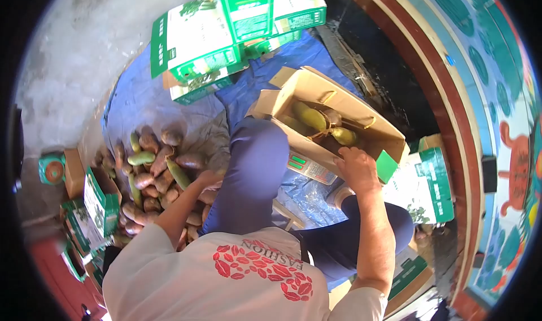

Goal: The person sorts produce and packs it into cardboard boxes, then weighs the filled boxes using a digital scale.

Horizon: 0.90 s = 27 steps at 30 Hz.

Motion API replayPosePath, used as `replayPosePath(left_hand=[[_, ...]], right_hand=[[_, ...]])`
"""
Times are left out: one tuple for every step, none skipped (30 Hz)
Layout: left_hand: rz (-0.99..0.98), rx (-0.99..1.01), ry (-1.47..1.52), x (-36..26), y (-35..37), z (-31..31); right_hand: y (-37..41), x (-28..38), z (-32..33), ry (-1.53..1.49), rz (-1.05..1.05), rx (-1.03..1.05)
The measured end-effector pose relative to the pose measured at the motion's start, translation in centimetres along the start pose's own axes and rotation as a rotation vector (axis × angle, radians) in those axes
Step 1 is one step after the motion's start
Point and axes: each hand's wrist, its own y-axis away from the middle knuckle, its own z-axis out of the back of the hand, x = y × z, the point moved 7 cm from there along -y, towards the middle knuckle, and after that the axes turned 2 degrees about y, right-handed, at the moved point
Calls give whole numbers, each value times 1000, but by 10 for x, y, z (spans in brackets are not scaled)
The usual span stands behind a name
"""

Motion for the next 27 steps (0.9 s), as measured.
replayPosePath(left_hand=[[3,-62,278,21,0,18],[3,-122,557,28,1,35],[-18,-199,544,13,18,57],[-40,-275,532,-15,58,86],[-62,-351,520,-42,92,109],[-128,-478,566,-60,114,130],[-196,-603,611,-77,134,148],[-266,-724,659,-92,154,163],[-335,-722,637,-114,168,173],[-404,-719,618,-137,182,184],[-474,-715,599,-161,197,194],[-535,-692,546,-191,216,198],[-594,-668,494,-223,236,196],[-649,-644,444,-249,245,193],[-709,-603,382,-270,246,190],[-766,-562,321,-291,245,188],[-821,-519,258,-311,246,184],[-851,-476,167,-334,248,172],[-879,-432,77,-360,251,155],[-906,-387,-13,-383,251,137],[-925,-348,-90,-402,245,120],[-941,-309,-166,-419,238,102],[-926,-336,-315,-435,229,87],[-907,-363,-464,-449,219,71],[-864,-316,-475,-459,209,53],[-859,-341,-610,-475,214,33],[-853,-283,-627,-483,205,16]], right_hand=[[1,-3,2,0,-12,-3],[2,-7,5,-14,6,-68],[3,-12,6,-15,-5,-64],[4,-17,8,-15,-14,-59],[6,-22,8,-16,-21,-52],[8,-26,8,62,-8,-61],[8,-32,6,79,-53,-39],[8,-39,4,98,-96,-13],[7,-46,3,119,-136,13],[6,-51,2,118,-178,61],[6,-53,3,140,-191,60],[6,-54,4,164,-204,60],[7,-56,4,189,-216,61],[9,-56,8,191,-224,15],[12,-57,12,195,-231,-32],[14,-57,17,200,-237,-78],[15,-57,20,211,-247,-89],[17,-58,24,224,-256,-98],[18,-60,27,238,-266,-108],[19,-63,28,252,-266,-122],[18,-66,28,266,-267,-135],[19,-69,29,281,-266,-147],[22,-73,30,285,-286,-143],[26,-76,32,288,-307,-141],[28,-80,35,291,-328,-137],[29,-87,35,280,-361,-100],[34,-88,40,238,-364,-130]])
